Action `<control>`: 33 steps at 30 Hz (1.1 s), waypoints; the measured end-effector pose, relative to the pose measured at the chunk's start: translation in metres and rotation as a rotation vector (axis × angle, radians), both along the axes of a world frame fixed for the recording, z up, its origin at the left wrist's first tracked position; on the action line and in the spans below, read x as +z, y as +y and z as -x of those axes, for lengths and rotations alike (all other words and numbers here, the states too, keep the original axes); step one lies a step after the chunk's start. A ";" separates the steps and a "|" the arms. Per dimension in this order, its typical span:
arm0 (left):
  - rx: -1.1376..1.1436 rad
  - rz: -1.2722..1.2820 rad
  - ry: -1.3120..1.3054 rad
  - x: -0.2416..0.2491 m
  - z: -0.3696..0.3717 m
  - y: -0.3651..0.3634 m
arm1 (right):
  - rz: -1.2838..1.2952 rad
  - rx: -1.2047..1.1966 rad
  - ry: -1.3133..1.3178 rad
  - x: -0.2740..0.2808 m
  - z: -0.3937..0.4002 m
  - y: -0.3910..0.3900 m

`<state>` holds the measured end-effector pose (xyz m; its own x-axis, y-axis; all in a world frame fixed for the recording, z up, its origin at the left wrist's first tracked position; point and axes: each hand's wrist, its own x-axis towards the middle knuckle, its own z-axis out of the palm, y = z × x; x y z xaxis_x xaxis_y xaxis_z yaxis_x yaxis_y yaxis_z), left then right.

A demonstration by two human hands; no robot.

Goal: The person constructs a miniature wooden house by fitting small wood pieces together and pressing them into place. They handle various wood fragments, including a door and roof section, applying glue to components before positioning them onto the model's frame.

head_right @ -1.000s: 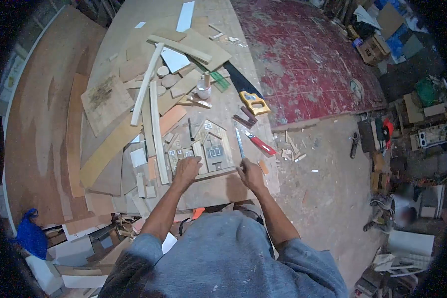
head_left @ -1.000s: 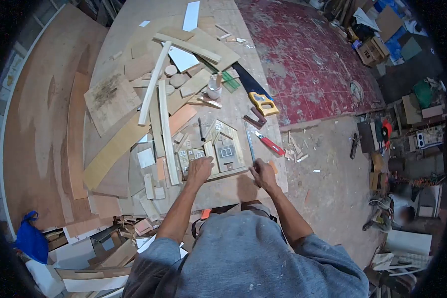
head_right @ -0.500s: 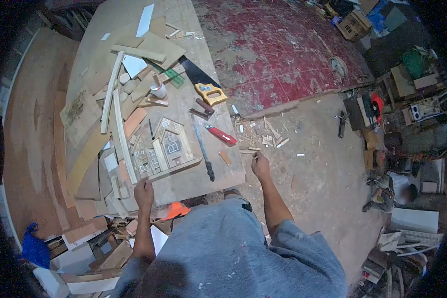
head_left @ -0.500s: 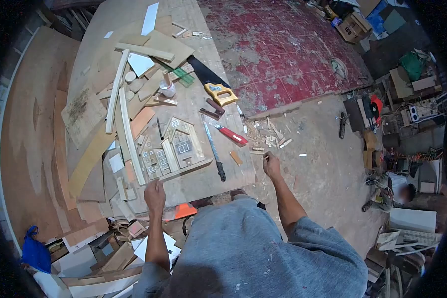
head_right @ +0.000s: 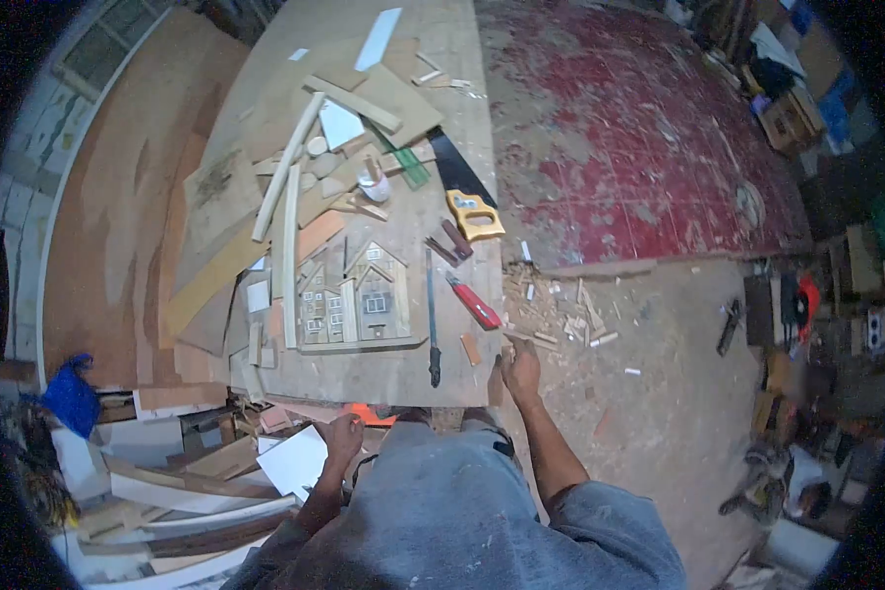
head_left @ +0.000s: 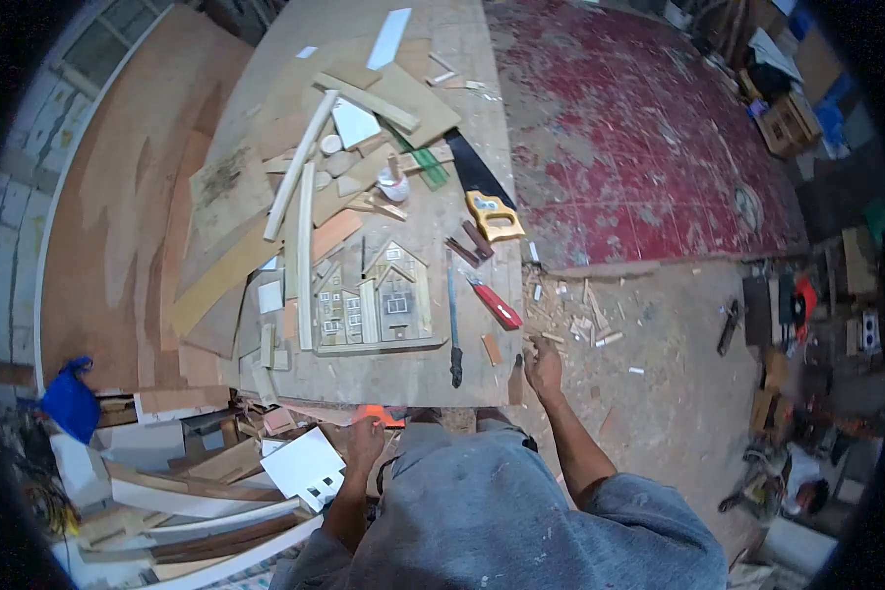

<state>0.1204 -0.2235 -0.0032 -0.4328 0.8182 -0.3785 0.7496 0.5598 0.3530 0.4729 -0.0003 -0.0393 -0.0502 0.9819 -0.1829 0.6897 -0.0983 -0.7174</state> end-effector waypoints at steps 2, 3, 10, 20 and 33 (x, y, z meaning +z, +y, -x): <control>0.048 0.001 -0.030 0.005 -0.004 0.004 | -0.228 0.046 -0.013 0.016 0.013 0.030; 0.103 -0.013 -0.039 0.006 -0.005 0.003 | -0.212 0.089 -0.005 0.023 0.022 0.048; 0.278 -0.034 0.055 -0.008 0.005 -0.084 | -0.464 0.119 -0.348 0.036 0.097 0.151; 0.603 -0.222 -0.119 -0.028 -0.038 -0.180 | -0.035 0.222 -0.321 -0.003 0.116 0.231; 0.550 -0.114 -0.200 -0.098 0.029 -0.143 | -0.210 -0.081 0.011 0.032 0.129 0.258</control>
<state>0.0914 -0.3669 -0.1014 -0.7341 0.5341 -0.4194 0.2731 0.7976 0.5378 0.3439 0.2581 -0.0072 0.0294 0.9992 0.0265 0.6773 -0.0005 -0.7357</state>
